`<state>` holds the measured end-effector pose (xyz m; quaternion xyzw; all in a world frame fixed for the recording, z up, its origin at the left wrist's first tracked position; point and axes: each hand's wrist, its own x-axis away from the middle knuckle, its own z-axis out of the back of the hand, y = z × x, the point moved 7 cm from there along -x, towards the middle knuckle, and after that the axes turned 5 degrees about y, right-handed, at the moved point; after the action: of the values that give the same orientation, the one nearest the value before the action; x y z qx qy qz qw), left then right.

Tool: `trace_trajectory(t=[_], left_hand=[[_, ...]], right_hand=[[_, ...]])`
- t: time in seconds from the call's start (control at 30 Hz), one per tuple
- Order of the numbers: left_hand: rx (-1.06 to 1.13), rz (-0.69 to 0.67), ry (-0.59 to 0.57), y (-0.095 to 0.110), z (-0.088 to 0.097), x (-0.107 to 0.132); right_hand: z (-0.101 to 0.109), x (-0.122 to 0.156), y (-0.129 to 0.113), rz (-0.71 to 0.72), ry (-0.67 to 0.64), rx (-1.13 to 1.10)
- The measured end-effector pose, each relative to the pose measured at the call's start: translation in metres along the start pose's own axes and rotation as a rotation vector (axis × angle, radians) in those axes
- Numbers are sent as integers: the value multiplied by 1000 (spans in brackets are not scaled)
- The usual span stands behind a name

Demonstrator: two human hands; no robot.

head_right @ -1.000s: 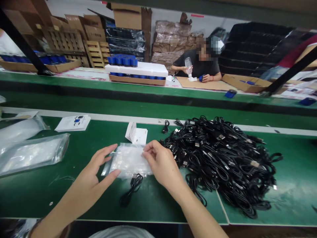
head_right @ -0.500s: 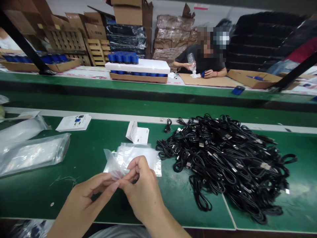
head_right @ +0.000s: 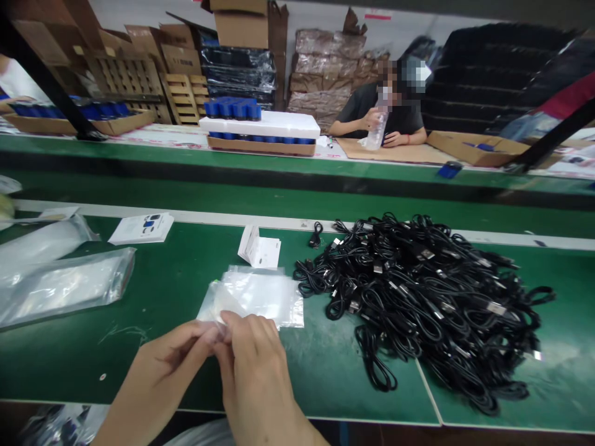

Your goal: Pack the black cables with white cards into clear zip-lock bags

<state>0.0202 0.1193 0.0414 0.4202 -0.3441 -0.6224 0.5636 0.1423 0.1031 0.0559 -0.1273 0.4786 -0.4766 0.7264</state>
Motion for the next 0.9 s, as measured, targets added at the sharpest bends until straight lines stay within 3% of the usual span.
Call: trace_trajectory(t=[0.2,0.33,0.43,0.57,0.63,0.73,0.9], left_hand=[[-147,-223,183,4,5,10],[-136,-209,165,1,1,12],[-132,-134,139,-4,-2,11],[-193,-61,1,-10,-11,9],[-251,-118,-11,-7,-11,9],[-356,-263,70,1,-6,9],[-443,-396,164,11,-1,12]], right_hand=[[-1,3,-5,48,-11,110],[-3,6,-13,136,38,239],[-6,7,-12,126,21,228],[-9,6,-11,112,-30,188],[-8,6,-13,147,-16,267],[-7,4,-17,199,-16,393],[-10,-4,-16,169,-51,390]])
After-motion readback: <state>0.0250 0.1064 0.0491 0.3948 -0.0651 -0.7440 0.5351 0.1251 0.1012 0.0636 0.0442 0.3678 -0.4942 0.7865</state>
